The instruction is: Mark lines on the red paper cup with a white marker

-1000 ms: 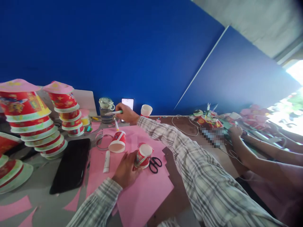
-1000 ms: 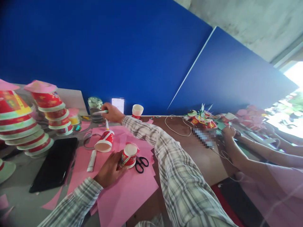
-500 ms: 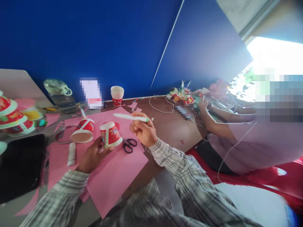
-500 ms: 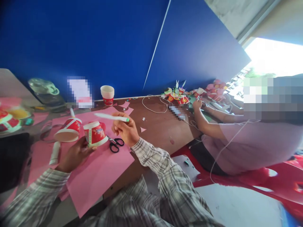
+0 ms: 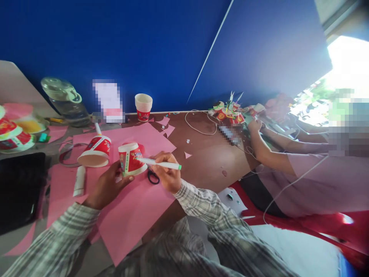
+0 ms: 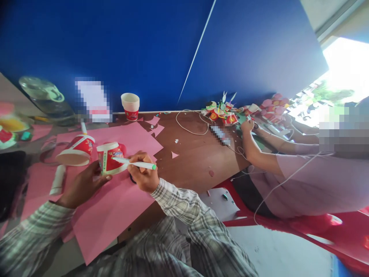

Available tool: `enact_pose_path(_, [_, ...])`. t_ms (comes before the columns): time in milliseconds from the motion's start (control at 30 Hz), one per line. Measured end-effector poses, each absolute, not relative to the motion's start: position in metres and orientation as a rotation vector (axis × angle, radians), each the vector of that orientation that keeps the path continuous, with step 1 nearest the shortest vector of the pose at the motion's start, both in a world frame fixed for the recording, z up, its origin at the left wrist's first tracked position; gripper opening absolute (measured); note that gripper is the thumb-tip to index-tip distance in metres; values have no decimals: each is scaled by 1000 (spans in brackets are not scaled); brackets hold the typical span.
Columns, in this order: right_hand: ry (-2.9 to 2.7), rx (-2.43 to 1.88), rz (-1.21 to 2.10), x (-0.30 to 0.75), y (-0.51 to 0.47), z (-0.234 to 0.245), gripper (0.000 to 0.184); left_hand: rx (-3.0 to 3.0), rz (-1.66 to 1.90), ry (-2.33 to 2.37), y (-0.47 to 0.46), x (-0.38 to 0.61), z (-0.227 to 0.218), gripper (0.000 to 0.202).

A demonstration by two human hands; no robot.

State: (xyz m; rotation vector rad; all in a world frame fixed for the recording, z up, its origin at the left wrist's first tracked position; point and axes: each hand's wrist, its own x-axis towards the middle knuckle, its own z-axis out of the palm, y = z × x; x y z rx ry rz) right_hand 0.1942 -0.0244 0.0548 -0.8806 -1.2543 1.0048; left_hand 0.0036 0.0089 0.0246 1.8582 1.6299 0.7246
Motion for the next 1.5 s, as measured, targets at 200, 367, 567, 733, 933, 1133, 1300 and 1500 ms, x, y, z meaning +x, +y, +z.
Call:
enact_pose_path(200, [-1493,-912,792,194,-31,50,23,1852,709,1639,10,2,22,66])
enact_pose_path(367, [-1577,-940,692,196,-28,49,24,1849,723,1629,11,0,16,71])
enact_pose_path(567, [-1633,-898,773,195,-26,48,21,1931,712,1661,12,0,14,71])
enact_pose_path(733, [-1624,-885,777,194,-27,48,22,1958,713,1644,11,-1,13,69])
enact_pose_path(933, [-1655,-925,793,194,-27,49,22,1899,672,1691,11,0,14,67])
enact_pose_path(1133, [-1641,-957,813,195,-26,48,24,1915,669,1683,11,-1,11,68])
enact_pose_path(1300, [-1659,-904,800,195,-26,47,22,1938,683,1681,12,-2,9,67])
enact_pose_path(1500, [-1647,-909,780,194,-26,48,23,1988,710,1663,12,-2,7,67])
